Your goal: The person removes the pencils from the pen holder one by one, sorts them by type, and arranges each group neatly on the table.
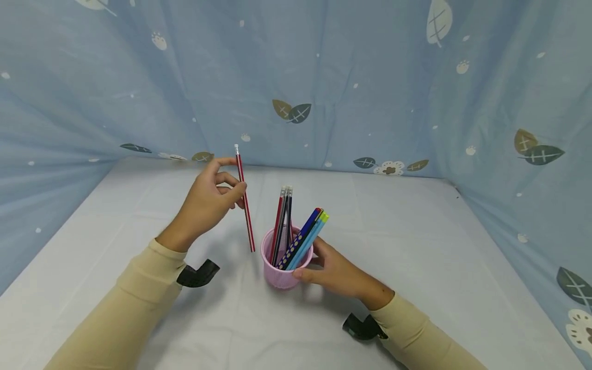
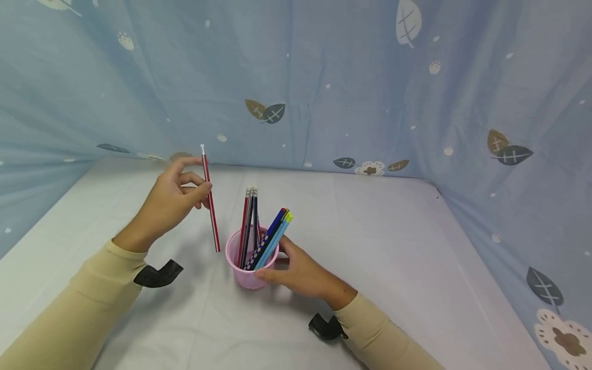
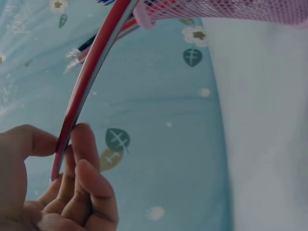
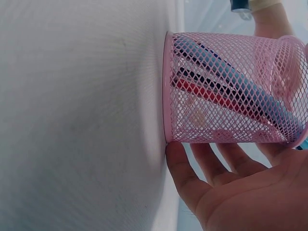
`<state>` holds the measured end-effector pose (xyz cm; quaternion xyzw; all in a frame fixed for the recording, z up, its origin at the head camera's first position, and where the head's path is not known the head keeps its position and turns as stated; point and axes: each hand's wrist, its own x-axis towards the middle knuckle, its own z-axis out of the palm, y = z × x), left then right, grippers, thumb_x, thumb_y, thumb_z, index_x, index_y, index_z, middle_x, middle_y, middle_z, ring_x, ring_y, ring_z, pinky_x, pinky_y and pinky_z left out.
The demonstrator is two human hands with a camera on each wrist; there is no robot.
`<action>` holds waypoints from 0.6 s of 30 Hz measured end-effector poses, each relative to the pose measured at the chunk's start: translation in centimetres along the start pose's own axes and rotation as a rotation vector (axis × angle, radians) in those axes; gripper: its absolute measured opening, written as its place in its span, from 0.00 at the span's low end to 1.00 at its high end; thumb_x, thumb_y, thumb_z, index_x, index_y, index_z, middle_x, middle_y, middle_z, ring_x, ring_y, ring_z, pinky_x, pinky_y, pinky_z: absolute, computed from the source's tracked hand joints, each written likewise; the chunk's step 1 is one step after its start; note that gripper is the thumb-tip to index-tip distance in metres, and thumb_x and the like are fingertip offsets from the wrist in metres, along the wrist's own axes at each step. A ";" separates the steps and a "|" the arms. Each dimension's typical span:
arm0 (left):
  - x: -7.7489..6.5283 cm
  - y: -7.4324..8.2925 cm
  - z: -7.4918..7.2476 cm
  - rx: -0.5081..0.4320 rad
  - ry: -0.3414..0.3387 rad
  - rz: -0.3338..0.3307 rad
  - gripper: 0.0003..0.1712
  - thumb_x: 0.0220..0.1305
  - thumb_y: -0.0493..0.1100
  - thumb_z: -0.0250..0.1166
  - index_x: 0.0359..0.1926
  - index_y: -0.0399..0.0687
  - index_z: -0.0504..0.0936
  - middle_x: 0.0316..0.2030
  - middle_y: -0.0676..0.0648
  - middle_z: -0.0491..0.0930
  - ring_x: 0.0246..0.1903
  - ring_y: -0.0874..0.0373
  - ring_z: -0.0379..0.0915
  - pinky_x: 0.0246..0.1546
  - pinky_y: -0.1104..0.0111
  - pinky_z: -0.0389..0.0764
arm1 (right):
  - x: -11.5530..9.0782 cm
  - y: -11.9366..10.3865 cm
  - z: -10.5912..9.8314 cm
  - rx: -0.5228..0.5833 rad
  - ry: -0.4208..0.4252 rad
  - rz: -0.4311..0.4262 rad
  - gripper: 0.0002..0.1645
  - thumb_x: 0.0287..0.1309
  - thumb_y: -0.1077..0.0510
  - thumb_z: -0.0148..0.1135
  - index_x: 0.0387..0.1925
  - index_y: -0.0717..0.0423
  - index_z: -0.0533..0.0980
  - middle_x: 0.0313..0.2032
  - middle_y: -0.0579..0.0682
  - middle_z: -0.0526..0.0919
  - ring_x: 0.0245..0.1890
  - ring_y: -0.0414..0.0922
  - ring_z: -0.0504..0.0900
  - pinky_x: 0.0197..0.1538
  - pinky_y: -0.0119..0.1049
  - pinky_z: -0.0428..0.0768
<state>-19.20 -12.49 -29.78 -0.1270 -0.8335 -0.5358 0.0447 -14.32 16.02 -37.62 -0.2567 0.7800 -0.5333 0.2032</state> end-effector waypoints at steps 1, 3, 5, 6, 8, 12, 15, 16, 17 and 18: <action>0.1 -0.1 0.1 0.012 -0.018 -0.013 0.33 0.72 0.46 0.59 0.73 0.47 0.58 0.41 0.41 0.81 0.29 0.54 0.85 0.35 0.64 0.81 | 0.0 0.0 0.0 0.001 0.002 -0.001 0.54 0.61 0.44 0.68 0.79 0.43 0.47 0.77 0.47 0.57 0.73 0.52 0.64 0.71 0.55 0.67; 0.3 -0.4 0.2 0.030 -0.056 -0.042 0.34 0.71 0.45 0.59 0.73 0.48 0.57 0.40 0.41 0.82 0.28 0.53 0.85 0.35 0.63 0.81 | 0.0 0.0 0.0 0.001 0.005 -0.005 0.54 0.61 0.44 0.68 0.79 0.44 0.47 0.77 0.47 0.57 0.73 0.52 0.64 0.70 0.55 0.67; 0.5 -0.9 0.4 0.054 -0.096 -0.071 0.35 0.71 0.45 0.59 0.74 0.49 0.56 0.39 0.41 0.82 0.28 0.52 0.84 0.34 0.63 0.80 | 0.1 0.0 0.0 0.002 0.005 -0.009 0.55 0.60 0.44 0.69 0.79 0.44 0.47 0.77 0.47 0.57 0.73 0.51 0.64 0.70 0.55 0.68; 0.6 -1.1 0.4 0.062 -0.119 -0.087 0.36 0.71 0.45 0.59 0.74 0.49 0.55 0.39 0.40 0.82 0.28 0.51 0.84 0.33 0.62 0.80 | 0.1 0.1 0.0 0.003 0.004 -0.011 0.55 0.60 0.44 0.69 0.79 0.44 0.47 0.77 0.47 0.56 0.73 0.52 0.63 0.70 0.55 0.68; 0.7 -1.7 0.6 0.086 -0.158 -0.112 0.37 0.70 0.45 0.59 0.75 0.50 0.55 0.39 0.40 0.83 0.28 0.50 0.84 0.33 0.62 0.80 | 0.1 0.1 0.0 0.004 0.003 -0.009 0.55 0.60 0.43 0.69 0.79 0.44 0.47 0.77 0.47 0.57 0.73 0.52 0.64 0.70 0.56 0.68; 0.9 -2.8 0.9 0.130 -0.212 -0.142 0.38 0.70 0.46 0.60 0.75 0.51 0.54 0.41 0.39 0.84 0.28 0.51 0.84 0.34 0.61 0.78 | 0.1 0.1 0.0 0.004 0.002 -0.004 0.56 0.60 0.42 0.69 0.79 0.44 0.47 0.77 0.48 0.56 0.73 0.52 0.64 0.69 0.56 0.68; 1.0 -3.5 1.1 0.152 -0.236 -0.155 0.39 0.69 0.45 0.61 0.76 0.50 0.53 0.40 0.40 0.84 0.27 0.53 0.84 0.35 0.63 0.78 | 0.1 0.1 0.0 0.003 0.002 0.000 0.56 0.60 0.42 0.69 0.79 0.44 0.47 0.77 0.47 0.56 0.74 0.52 0.63 0.70 0.56 0.68; 1.0 -3.7 1.1 0.156 -0.244 -0.160 0.39 0.69 0.45 0.61 0.76 0.49 0.53 0.40 0.41 0.84 0.27 0.53 0.84 0.35 0.63 0.78 | 0.1 0.1 0.0 0.005 0.002 0.001 0.56 0.60 0.42 0.69 0.79 0.44 0.47 0.77 0.47 0.56 0.74 0.52 0.63 0.70 0.56 0.68; 1.0 -3.8 1.1 0.155 -0.253 -0.166 0.40 0.69 0.44 0.61 0.76 0.49 0.53 0.40 0.41 0.84 0.27 0.52 0.85 0.34 0.63 0.79 | 0.1 0.0 0.0 0.006 0.001 0.002 0.56 0.60 0.42 0.69 0.79 0.44 0.47 0.77 0.47 0.56 0.74 0.52 0.63 0.70 0.55 0.68; 1.0 -4.0 1.2 0.153 -0.262 -0.171 0.40 0.69 0.44 0.61 0.76 0.48 0.53 0.39 0.42 0.84 0.27 0.51 0.85 0.34 0.63 0.80 | 0.0 0.0 0.0 0.006 0.001 0.002 0.56 0.60 0.41 0.69 0.79 0.44 0.47 0.77 0.47 0.56 0.74 0.52 0.64 0.70 0.55 0.68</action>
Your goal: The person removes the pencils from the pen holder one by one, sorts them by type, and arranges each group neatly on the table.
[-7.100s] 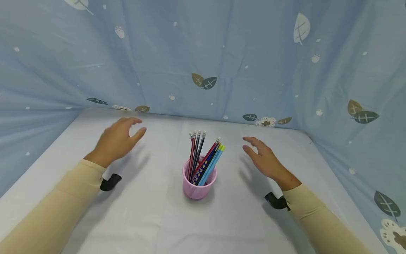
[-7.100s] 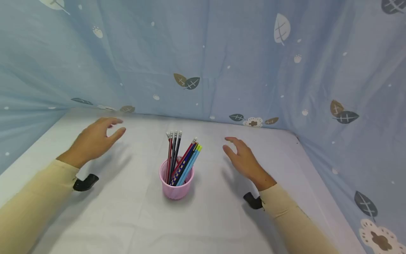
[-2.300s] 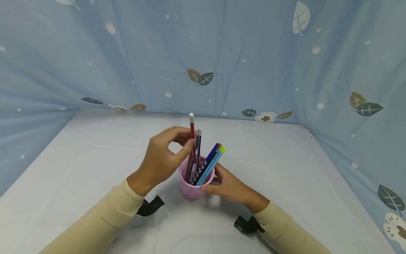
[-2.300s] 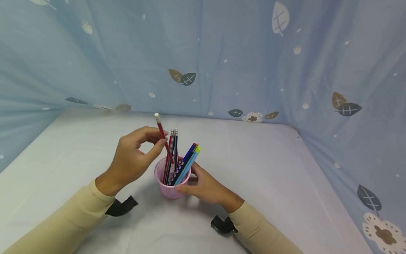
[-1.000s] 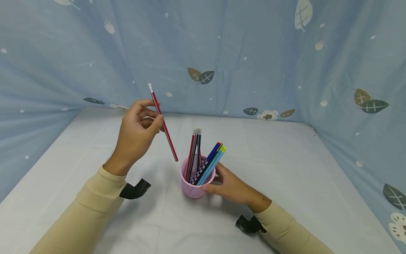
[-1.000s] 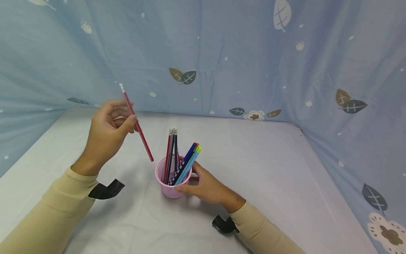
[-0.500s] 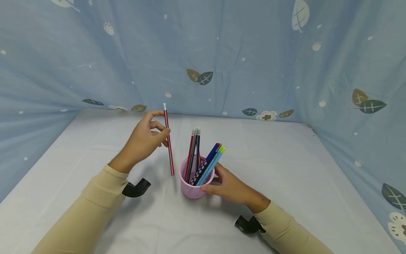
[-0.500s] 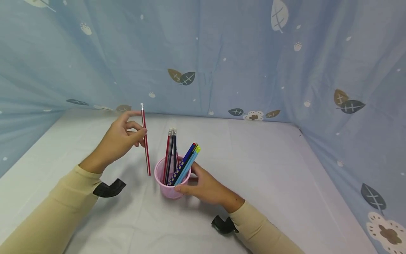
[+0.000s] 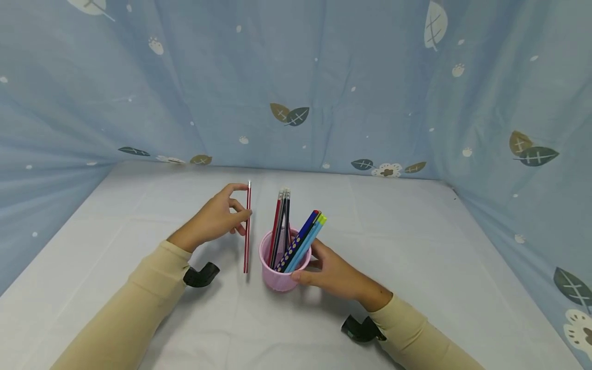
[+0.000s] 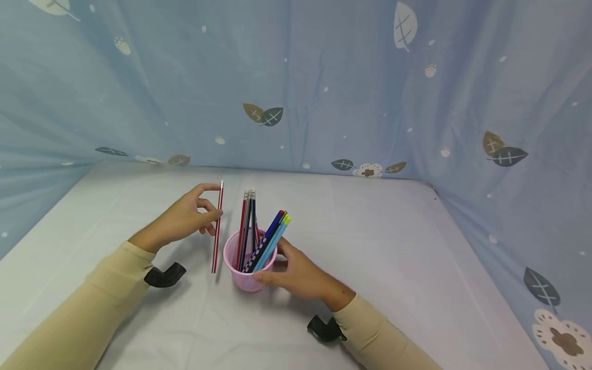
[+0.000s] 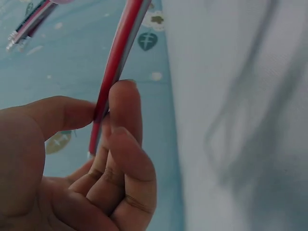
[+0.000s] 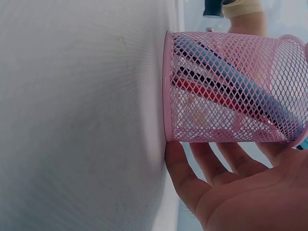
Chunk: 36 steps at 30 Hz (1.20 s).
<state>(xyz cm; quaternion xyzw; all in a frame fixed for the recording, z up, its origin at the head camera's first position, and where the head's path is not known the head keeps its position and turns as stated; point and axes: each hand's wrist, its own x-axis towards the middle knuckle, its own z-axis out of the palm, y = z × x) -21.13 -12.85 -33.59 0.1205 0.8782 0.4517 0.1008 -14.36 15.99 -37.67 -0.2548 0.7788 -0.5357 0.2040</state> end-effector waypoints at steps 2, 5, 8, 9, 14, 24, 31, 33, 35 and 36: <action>0.1 -0.3 0.0 -0.002 -0.023 -0.007 0.40 0.69 0.43 0.61 0.76 0.47 0.52 0.39 0.42 0.83 0.27 0.50 0.85 0.33 0.63 0.80 | 0.0 0.0 0.0 0.001 -0.001 -0.002 0.56 0.59 0.41 0.69 0.79 0.44 0.47 0.76 0.48 0.57 0.73 0.52 0.64 0.70 0.55 0.68; 0.1 -0.8 0.0 0.016 -0.054 -0.024 0.40 0.70 0.44 0.61 0.76 0.45 0.52 0.37 0.42 0.83 0.27 0.49 0.84 0.32 0.63 0.79 | 0.0 0.0 0.0 -0.001 -0.001 -0.007 0.56 0.59 0.41 0.69 0.79 0.44 0.47 0.76 0.47 0.57 0.73 0.51 0.64 0.70 0.55 0.68; 0.2 -1.4 -0.1 0.037 -0.075 -0.039 0.39 0.70 0.43 0.60 0.76 0.44 0.52 0.37 0.42 0.83 0.25 0.49 0.83 0.30 0.62 0.79 | 0.0 0.0 0.0 0.000 -0.003 -0.015 0.55 0.60 0.41 0.69 0.79 0.43 0.47 0.76 0.47 0.57 0.73 0.51 0.64 0.70 0.54 0.68; 0.2 -1.6 -0.1 0.046 -0.080 -0.045 0.39 0.70 0.43 0.60 0.76 0.44 0.52 0.37 0.42 0.83 0.25 0.50 0.83 0.30 0.61 0.79 | 0.0 0.0 0.0 0.001 -0.004 -0.017 0.55 0.60 0.41 0.69 0.79 0.43 0.48 0.76 0.47 0.57 0.73 0.51 0.64 0.70 0.54 0.68; 0.5 -2.4 0.0 0.079 -0.108 -0.078 0.38 0.70 0.42 0.60 0.75 0.45 0.54 0.38 0.41 0.83 0.23 0.55 0.82 0.26 0.63 0.80 | -0.1 0.0 0.0 -0.003 -0.005 -0.016 0.55 0.60 0.41 0.68 0.79 0.42 0.47 0.76 0.47 0.59 0.72 0.51 0.65 0.70 0.54 0.68; 0.4 -3.5 0.3 0.113 -0.152 -0.137 0.36 0.69 0.39 0.60 0.74 0.43 0.57 0.35 0.41 0.79 0.19 0.58 0.77 0.22 0.65 0.81 | -0.2 -0.4 0.0 -0.006 -0.007 0.023 0.56 0.59 0.40 0.68 0.79 0.41 0.47 0.75 0.47 0.59 0.72 0.52 0.66 0.70 0.54 0.68; 0.5 -3.9 0.4 0.090 -0.146 -0.148 0.36 0.69 0.38 0.60 0.74 0.45 0.57 0.36 0.40 0.78 0.21 0.57 0.77 0.24 0.65 0.82 | -0.1 -0.3 0.0 -0.016 -0.006 0.021 0.56 0.59 0.40 0.68 0.79 0.42 0.47 0.75 0.48 0.59 0.72 0.52 0.66 0.70 0.54 0.68; 0.5 -3.9 0.4 0.088 -0.148 -0.151 0.36 0.69 0.38 0.61 0.74 0.45 0.57 0.36 0.40 0.77 0.21 0.57 0.77 0.24 0.65 0.83 | -0.1 -0.2 0.1 -0.016 -0.005 0.016 0.56 0.59 0.39 0.68 0.79 0.42 0.47 0.75 0.48 0.59 0.72 0.52 0.66 0.70 0.54 0.69; 0.5 -4.0 0.4 0.087 -0.147 -0.158 0.36 0.69 0.39 0.61 0.74 0.47 0.58 0.36 0.40 0.77 0.21 0.57 0.77 0.24 0.65 0.83 | -0.1 -0.2 0.1 -0.013 -0.005 0.010 0.56 0.59 0.39 0.68 0.79 0.42 0.47 0.75 0.48 0.59 0.72 0.52 0.67 0.69 0.54 0.69; 0.6 -4.0 0.4 0.086 -0.147 -0.157 0.36 0.69 0.39 0.61 0.74 0.47 0.58 0.36 0.40 0.76 0.21 0.57 0.77 0.24 0.65 0.83 | -0.1 -0.1 0.1 -0.012 -0.005 0.007 0.56 0.59 0.39 0.68 0.79 0.43 0.47 0.75 0.48 0.59 0.72 0.52 0.66 0.70 0.54 0.69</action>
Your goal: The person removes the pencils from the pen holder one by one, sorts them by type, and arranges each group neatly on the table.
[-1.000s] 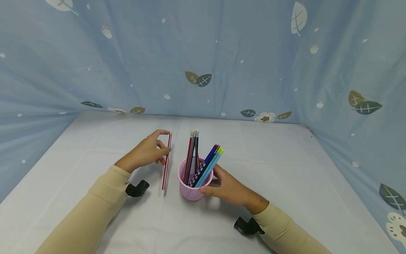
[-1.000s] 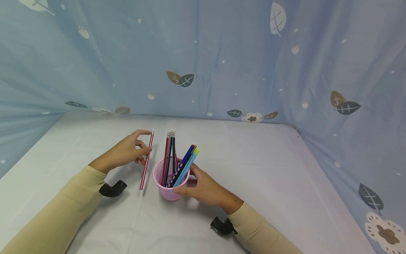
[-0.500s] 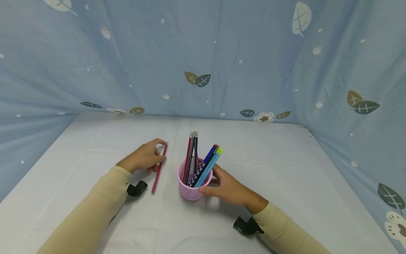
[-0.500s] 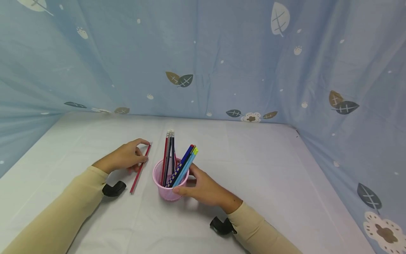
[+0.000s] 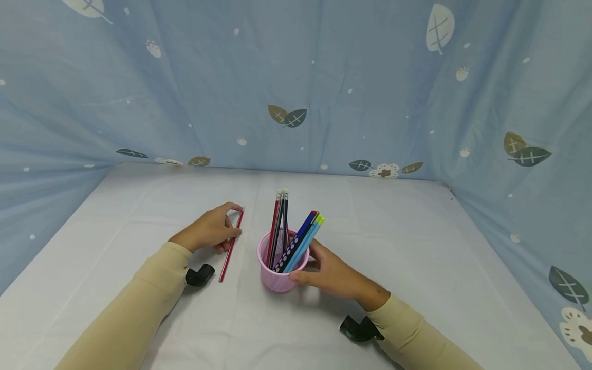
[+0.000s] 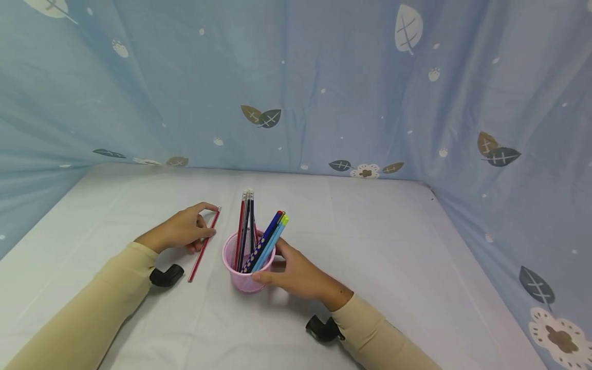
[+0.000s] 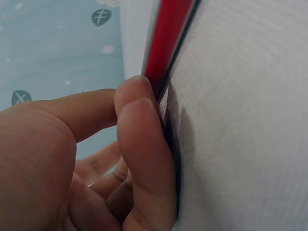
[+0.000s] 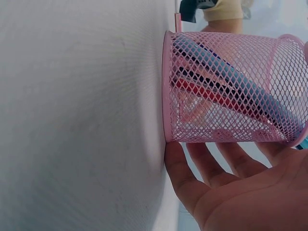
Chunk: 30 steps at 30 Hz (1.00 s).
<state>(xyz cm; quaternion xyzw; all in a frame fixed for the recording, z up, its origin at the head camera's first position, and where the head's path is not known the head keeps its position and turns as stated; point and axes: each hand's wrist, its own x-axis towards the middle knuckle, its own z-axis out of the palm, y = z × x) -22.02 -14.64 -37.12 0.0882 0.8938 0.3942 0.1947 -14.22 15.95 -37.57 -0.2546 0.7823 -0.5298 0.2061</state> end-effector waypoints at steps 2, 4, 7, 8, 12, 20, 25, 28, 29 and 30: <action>0.0 0.0 0.0 0.000 -0.001 0.007 0.36 0.69 0.39 0.62 0.74 0.46 0.58 0.36 0.40 0.76 0.20 0.56 0.77 0.24 0.64 0.83 | 0.0 0.0 0.0 0.002 0.000 -0.007 0.56 0.59 0.39 0.68 0.79 0.43 0.47 0.75 0.48 0.59 0.72 0.52 0.67 0.70 0.53 0.69; 0.1 0.0 0.0 -0.007 -0.001 0.007 0.37 0.69 0.39 0.62 0.74 0.46 0.58 0.36 0.41 0.76 0.20 0.57 0.77 0.24 0.64 0.83 | 0.0 0.1 0.0 0.003 0.000 -0.012 0.56 0.59 0.39 0.68 0.79 0.42 0.47 0.75 0.48 0.59 0.72 0.51 0.67 0.69 0.53 0.69; 0.1 0.0 -0.1 -0.010 0.000 0.005 0.38 0.69 0.42 0.63 0.74 0.45 0.56 0.35 0.41 0.76 0.20 0.57 0.77 0.24 0.64 0.83 | 0.0 0.1 -0.1 0.004 0.001 -0.019 0.55 0.60 0.40 0.68 0.79 0.43 0.47 0.75 0.48 0.59 0.71 0.51 0.67 0.69 0.53 0.69; 0.1 0.0 -0.2 -0.006 0.001 0.004 0.38 0.69 0.43 0.63 0.74 0.44 0.56 0.35 0.41 0.76 0.20 0.57 0.77 0.24 0.64 0.83 | 0.0 0.1 -0.1 0.004 0.001 -0.020 0.55 0.60 0.40 0.68 0.79 0.43 0.47 0.75 0.48 0.59 0.71 0.51 0.67 0.69 0.53 0.69; 0.0 0.3 -0.4 0.048 0.048 0.004 0.37 0.72 0.50 0.59 0.74 0.44 0.57 0.33 0.42 0.77 0.19 0.57 0.75 0.24 0.65 0.79 | 0.0 0.1 0.0 0.003 0.004 -0.014 0.56 0.60 0.41 0.68 0.79 0.43 0.47 0.76 0.48 0.58 0.72 0.51 0.67 0.70 0.53 0.69; -0.9 3.4 0.1 0.005 0.288 0.203 0.25 0.76 0.58 0.52 0.65 0.51 0.71 0.46 0.40 0.80 0.39 0.50 0.79 0.36 0.62 0.79 | -0.2 0.0 0.1 0.004 0.013 0.004 0.56 0.60 0.41 0.68 0.79 0.43 0.47 0.76 0.47 0.57 0.72 0.51 0.66 0.70 0.53 0.69; -2.1 6.0 1.4 -0.065 0.352 0.359 0.23 0.77 0.58 0.48 0.63 0.54 0.74 0.54 0.46 0.79 0.52 0.51 0.77 0.51 0.54 0.77 | -0.1 -0.1 0.1 0.010 0.013 0.013 0.55 0.60 0.39 0.68 0.79 0.42 0.47 0.76 0.47 0.58 0.72 0.51 0.66 0.70 0.53 0.69; -2.9 7.1 2.2 -0.108 0.355 0.428 0.22 0.79 0.55 0.47 0.63 0.52 0.73 0.58 0.47 0.78 0.56 0.50 0.76 0.57 0.51 0.75 | -0.1 0.0 0.1 0.014 0.005 0.004 0.55 0.60 0.39 0.68 0.79 0.41 0.47 0.76 0.47 0.58 0.72 0.51 0.66 0.70 0.53 0.69; -3.2 7.4 2.5 -0.119 0.353 0.447 0.22 0.79 0.54 0.47 0.64 0.51 0.72 0.59 0.47 0.78 0.57 0.50 0.76 0.57 0.51 0.74 | -0.1 0.0 0.1 0.013 0.004 0.000 0.55 0.60 0.39 0.67 0.79 0.41 0.47 0.76 0.47 0.58 0.72 0.51 0.66 0.70 0.53 0.69; -3.4 7.8 2.8 -0.124 0.351 0.465 0.22 0.79 0.54 0.46 0.64 0.51 0.72 0.59 0.47 0.77 0.57 0.50 0.76 0.58 0.50 0.74 | -0.1 0.0 0.1 0.011 0.004 -0.004 0.55 0.60 0.39 0.67 0.79 0.41 0.47 0.76 0.46 0.58 0.72 0.51 0.66 0.70 0.53 0.69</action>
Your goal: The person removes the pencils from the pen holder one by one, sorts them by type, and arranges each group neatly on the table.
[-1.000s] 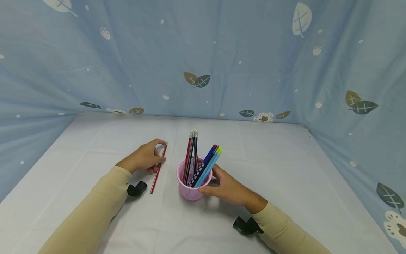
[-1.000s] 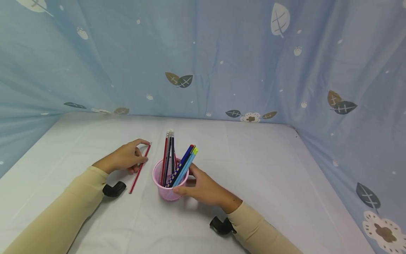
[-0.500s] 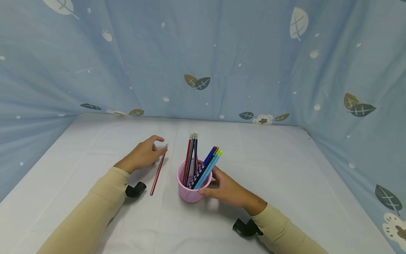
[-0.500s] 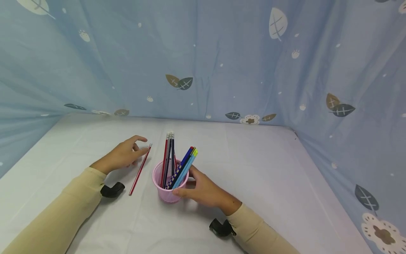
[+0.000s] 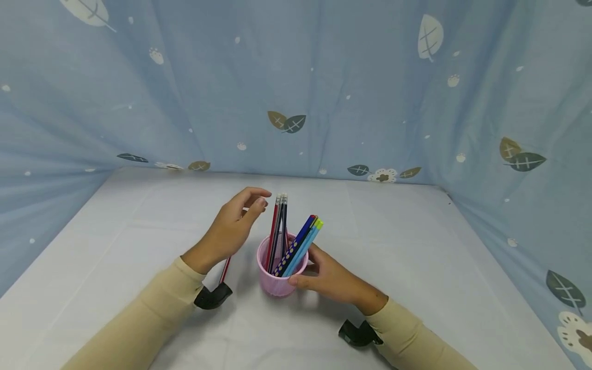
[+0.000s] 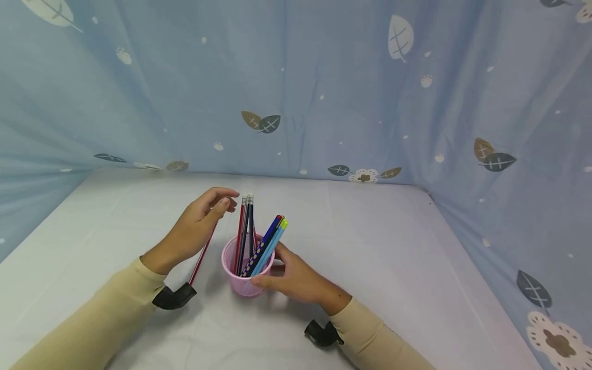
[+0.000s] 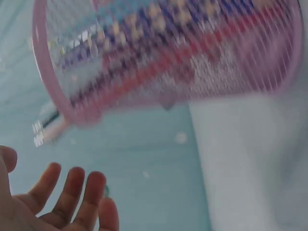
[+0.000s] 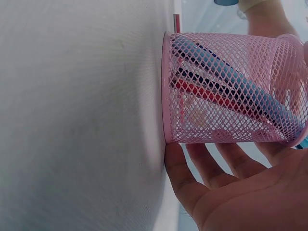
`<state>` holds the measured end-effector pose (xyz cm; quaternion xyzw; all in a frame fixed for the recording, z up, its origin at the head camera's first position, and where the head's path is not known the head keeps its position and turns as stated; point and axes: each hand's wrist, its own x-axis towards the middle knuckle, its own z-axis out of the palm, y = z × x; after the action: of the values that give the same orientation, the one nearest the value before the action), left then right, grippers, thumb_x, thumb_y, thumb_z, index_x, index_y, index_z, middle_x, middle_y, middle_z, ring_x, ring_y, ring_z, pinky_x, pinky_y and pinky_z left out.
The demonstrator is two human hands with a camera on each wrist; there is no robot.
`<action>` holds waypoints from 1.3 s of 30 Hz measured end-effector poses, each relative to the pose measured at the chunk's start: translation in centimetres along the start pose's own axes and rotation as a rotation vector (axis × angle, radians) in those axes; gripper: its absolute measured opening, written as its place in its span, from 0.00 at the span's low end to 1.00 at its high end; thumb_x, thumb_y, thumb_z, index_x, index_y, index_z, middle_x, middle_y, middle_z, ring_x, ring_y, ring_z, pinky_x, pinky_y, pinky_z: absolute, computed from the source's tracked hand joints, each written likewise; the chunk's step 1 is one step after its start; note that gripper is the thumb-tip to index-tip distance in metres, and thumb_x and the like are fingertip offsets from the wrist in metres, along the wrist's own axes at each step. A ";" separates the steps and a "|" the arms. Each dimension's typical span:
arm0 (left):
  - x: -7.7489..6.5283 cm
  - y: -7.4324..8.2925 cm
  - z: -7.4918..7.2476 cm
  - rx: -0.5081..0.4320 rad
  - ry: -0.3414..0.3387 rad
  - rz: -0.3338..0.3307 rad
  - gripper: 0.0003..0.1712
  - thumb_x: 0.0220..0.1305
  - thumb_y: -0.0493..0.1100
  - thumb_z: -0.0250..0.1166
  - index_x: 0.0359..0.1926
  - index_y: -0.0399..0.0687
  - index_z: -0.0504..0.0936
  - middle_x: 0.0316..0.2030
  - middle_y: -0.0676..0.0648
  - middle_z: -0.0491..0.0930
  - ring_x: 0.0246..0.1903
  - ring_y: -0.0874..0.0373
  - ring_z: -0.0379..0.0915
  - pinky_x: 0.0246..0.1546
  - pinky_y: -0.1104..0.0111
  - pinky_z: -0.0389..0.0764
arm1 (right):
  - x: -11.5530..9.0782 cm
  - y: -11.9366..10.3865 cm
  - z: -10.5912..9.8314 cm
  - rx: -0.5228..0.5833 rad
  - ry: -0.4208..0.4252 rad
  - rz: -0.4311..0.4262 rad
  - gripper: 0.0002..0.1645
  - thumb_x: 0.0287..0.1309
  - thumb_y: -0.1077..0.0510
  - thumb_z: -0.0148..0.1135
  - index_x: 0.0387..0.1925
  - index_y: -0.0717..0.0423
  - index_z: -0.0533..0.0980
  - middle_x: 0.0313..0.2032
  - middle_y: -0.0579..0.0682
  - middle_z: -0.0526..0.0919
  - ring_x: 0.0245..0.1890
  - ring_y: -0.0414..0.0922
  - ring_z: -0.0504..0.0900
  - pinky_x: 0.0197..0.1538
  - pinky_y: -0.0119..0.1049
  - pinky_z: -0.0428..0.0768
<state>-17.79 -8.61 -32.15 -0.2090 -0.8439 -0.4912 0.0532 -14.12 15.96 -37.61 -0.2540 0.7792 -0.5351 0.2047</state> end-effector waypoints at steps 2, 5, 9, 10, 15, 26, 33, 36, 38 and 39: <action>-0.3 0.5 0.5 -0.021 -0.006 0.025 0.22 0.79 0.53 0.46 0.66 0.50 0.70 0.59 0.47 0.78 0.58 0.50 0.75 0.58 0.50 0.72 | 0.0 0.1 0.0 -0.002 0.003 -0.009 0.55 0.60 0.39 0.67 0.79 0.41 0.47 0.76 0.47 0.58 0.72 0.51 0.66 0.69 0.53 0.69; -0.6 1.0 1.2 -0.037 -0.020 0.046 0.23 0.79 0.53 0.47 0.68 0.51 0.68 0.58 0.48 0.78 0.57 0.52 0.75 0.58 0.51 0.72 | 0.0 0.0 0.0 -0.001 0.007 -0.008 0.55 0.60 0.40 0.67 0.79 0.41 0.46 0.75 0.47 0.59 0.72 0.51 0.66 0.69 0.53 0.70; -0.9 1.0 2.0 -0.037 -0.026 0.045 0.24 0.78 0.51 0.51 0.69 0.50 0.66 0.54 0.47 0.79 0.54 0.54 0.75 0.56 0.55 0.74 | 0.0 -0.1 0.1 -0.002 0.003 0.012 0.56 0.60 0.40 0.67 0.79 0.41 0.45 0.75 0.48 0.61 0.72 0.51 0.67 0.69 0.54 0.70; -0.9 0.9 2.2 -0.034 -0.026 0.044 0.24 0.77 0.50 0.52 0.69 0.50 0.66 0.53 0.47 0.79 0.53 0.54 0.75 0.55 0.56 0.74 | 0.0 -0.1 0.1 -0.002 0.003 0.016 0.56 0.60 0.40 0.67 0.79 0.41 0.45 0.75 0.48 0.61 0.72 0.52 0.67 0.69 0.54 0.69; -0.8 0.7 2.7 -0.013 -0.027 0.030 0.24 0.75 0.50 0.56 0.66 0.48 0.68 0.48 0.47 0.81 0.50 0.54 0.76 0.53 0.56 0.76 | -0.2 -0.1 0.0 -0.001 0.009 0.004 0.54 0.62 0.42 0.66 0.79 0.40 0.45 0.74 0.48 0.62 0.72 0.51 0.67 0.69 0.54 0.69; -0.9 -0.8 3.8 -0.022 0.030 -0.001 0.16 0.76 0.50 0.54 0.57 0.48 0.74 0.40 0.48 0.84 0.39 0.58 0.78 0.45 0.61 0.79 | 0.0 -0.2 0.0 -0.017 0.005 -0.002 0.56 0.61 0.38 0.66 0.79 0.42 0.45 0.74 0.48 0.63 0.72 0.50 0.67 0.70 0.53 0.69; -1.2 -1.0 4.1 0.012 0.069 -0.003 0.11 0.73 0.49 0.57 0.49 0.49 0.77 0.37 0.51 0.84 0.36 0.62 0.78 0.42 0.65 0.80 | 0.0 0.0 0.1 -0.011 0.001 0.006 0.56 0.61 0.41 0.67 0.79 0.43 0.44 0.74 0.48 0.63 0.72 0.50 0.66 0.70 0.53 0.68; -1.2 -0.9 4.2 0.011 0.075 0.003 0.08 0.72 0.47 0.59 0.46 0.49 0.77 0.37 0.52 0.83 0.36 0.62 0.78 0.40 0.66 0.81 | 0.0 0.1 0.0 -0.007 0.004 -0.001 0.56 0.62 0.41 0.67 0.79 0.42 0.44 0.73 0.48 0.63 0.72 0.50 0.67 0.70 0.53 0.68; -1.2 -0.8 4.2 0.005 0.074 -0.003 0.06 0.71 0.46 0.59 0.44 0.50 0.77 0.37 0.52 0.82 0.36 0.62 0.79 0.39 0.67 0.81 | 0.0 0.1 0.0 -0.005 0.005 -0.005 0.56 0.62 0.41 0.66 0.80 0.43 0.44 0.73 0.49 0.63 0.72 0.50 0.67 0.70 0.54 0.68; -1.2 -0.8 4.2 0.001 0.070 -0.009 0.06 0.71 0.46 0.60 0.43 0.50 0.77 0.36 0.52 0.82 0.36 0.62 0.79 0.39 0.67 0.81 | 0.0 0.2 0.1 -0.004 0.004 -0.005 0.56 0.62 0.41 0.66 0.80 0.44 0.44 0.73 0.49 0.63 0.72 0.50 0.67 0.70 0.54 0.68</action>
<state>-16.53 -5.72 -35.29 -0.1880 -0.8426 -0.4981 0.0805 -14.13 15.94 -37.78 -0.2554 0.7800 -0.5347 0.2012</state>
